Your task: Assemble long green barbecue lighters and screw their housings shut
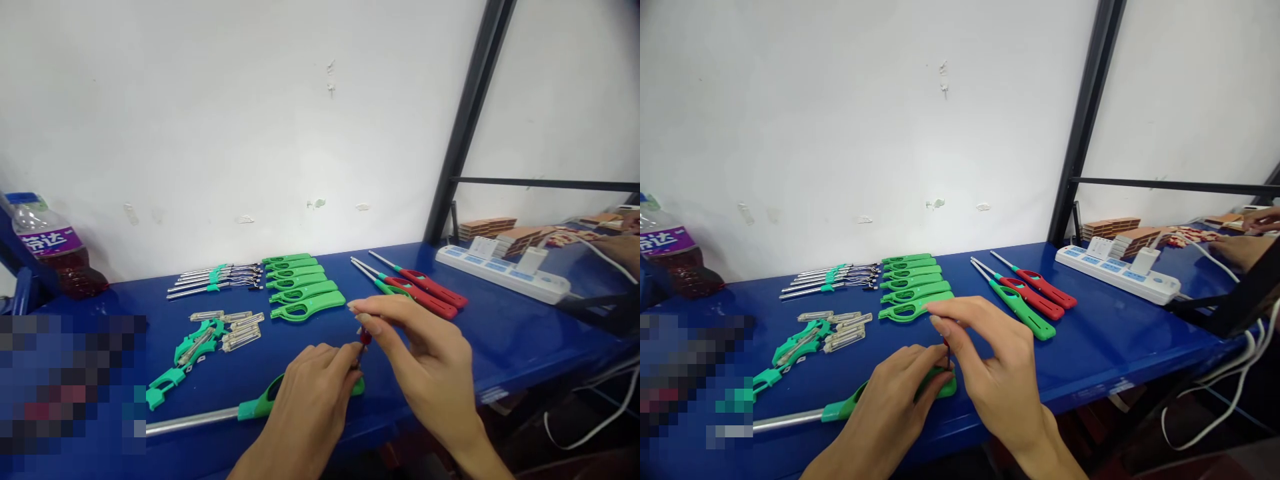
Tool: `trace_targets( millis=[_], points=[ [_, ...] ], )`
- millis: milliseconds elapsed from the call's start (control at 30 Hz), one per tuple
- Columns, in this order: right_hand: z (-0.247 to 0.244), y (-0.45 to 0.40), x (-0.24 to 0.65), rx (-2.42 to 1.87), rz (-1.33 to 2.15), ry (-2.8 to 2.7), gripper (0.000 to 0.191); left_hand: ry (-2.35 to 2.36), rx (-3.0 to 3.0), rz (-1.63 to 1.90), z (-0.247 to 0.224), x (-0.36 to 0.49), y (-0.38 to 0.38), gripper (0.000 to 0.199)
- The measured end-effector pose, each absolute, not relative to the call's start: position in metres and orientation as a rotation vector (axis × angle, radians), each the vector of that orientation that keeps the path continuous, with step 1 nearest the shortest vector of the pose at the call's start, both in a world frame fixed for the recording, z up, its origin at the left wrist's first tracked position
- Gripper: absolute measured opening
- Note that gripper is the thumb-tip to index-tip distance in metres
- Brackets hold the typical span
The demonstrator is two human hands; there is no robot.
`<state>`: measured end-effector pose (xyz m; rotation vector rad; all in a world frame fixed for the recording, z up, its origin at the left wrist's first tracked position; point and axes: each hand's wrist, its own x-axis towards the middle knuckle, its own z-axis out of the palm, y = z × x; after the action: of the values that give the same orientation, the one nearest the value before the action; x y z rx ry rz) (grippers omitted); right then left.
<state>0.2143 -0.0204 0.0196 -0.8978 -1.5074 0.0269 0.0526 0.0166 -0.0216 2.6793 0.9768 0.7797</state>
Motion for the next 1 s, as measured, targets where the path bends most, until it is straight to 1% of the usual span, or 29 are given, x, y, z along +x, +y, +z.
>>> trace_targets(
  millis=[133, 300, 400, 600, 800, 900, 1000],
  points=[
    [0.017, -0.017, 0.215, -0.892, 0.035, -1.499, 0.02, 0.963, 2.689, 0.786, -0.021, 0.044, 0.012, 0.035],
    [0.014, -0.012, 0.21, -0.874, -0.002, -1.467, 0.014, 0.949, 2.748, 0.695, -0.025, 0.026, 0.007, 0.033],
    [0.013, -0.007, 0.201, -0.851, 0.02, -1.45, 0.011, 0.993, 2.806, 0.674, -0.033, 0.015, 0.006, 0.035],
    [0.012, 0.004, 0.185, -0.842, 0.09, -1.428, 0.006, 1.104, 2.794, 0.723, -0.044, -0.003, 0.008, 0.032],
    [0.014, 0.01, 0.17, -0.822, 0.217, -1.519, 0.006, 1.057, 2.774, 0.648, -0.031, 0.0, 0.009, 0.025],
    [0.014, 0.009, 0.164, -0.821, 0.194, -1.575, 0.011, 1.072, 2.754, 0.586, -0.023, 0.003, 0.007, 0.019],
    [0.008, 0.007, 0.166, -0.836, 0.196, -1.587, 0.029, 1.087, 2.75, 0.552, -0.02, 0.004, 0.006, 0.018]
  ],
)
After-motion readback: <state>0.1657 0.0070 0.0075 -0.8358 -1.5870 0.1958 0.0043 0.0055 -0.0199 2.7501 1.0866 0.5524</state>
